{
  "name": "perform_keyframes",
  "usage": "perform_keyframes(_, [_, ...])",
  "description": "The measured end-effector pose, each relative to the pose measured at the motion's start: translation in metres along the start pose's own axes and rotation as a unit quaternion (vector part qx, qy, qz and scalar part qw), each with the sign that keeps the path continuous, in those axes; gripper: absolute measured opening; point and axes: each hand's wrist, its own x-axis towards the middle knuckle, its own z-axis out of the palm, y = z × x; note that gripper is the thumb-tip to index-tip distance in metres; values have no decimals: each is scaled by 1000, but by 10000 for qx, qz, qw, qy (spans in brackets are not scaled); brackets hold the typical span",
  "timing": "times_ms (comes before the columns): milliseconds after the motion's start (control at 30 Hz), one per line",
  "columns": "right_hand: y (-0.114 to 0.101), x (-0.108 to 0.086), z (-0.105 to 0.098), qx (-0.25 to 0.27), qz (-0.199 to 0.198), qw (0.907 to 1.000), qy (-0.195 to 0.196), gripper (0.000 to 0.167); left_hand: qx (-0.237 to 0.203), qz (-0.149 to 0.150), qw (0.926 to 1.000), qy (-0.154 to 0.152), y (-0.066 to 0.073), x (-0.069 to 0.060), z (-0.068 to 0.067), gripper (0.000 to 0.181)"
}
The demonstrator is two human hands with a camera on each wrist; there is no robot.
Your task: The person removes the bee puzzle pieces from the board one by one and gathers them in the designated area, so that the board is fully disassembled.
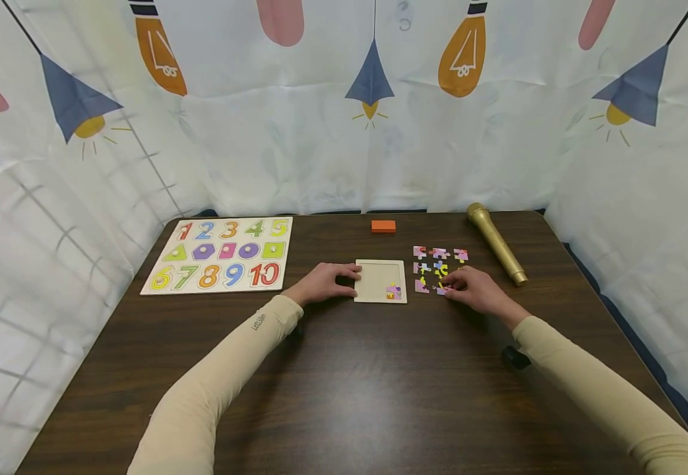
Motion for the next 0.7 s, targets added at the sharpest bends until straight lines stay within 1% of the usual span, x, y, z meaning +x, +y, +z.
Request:
perform_keyframes(200, [0, 0, 0, 29, -24, 10000, 10, 29, -12, 35, 10000, 4, -2, 0, 0, 44])
perform_keyframes(567, [2, 2, 0, 94, -49, 9999, -26, 29, -3, 19, 10000, -30, 0, 0, -1, 44])
perform_keyframes(700, [-1, 5, -2, 163, 17, 9999, -20, 30, 7, 43, 10000, -36, 0, 0, -2, 44])
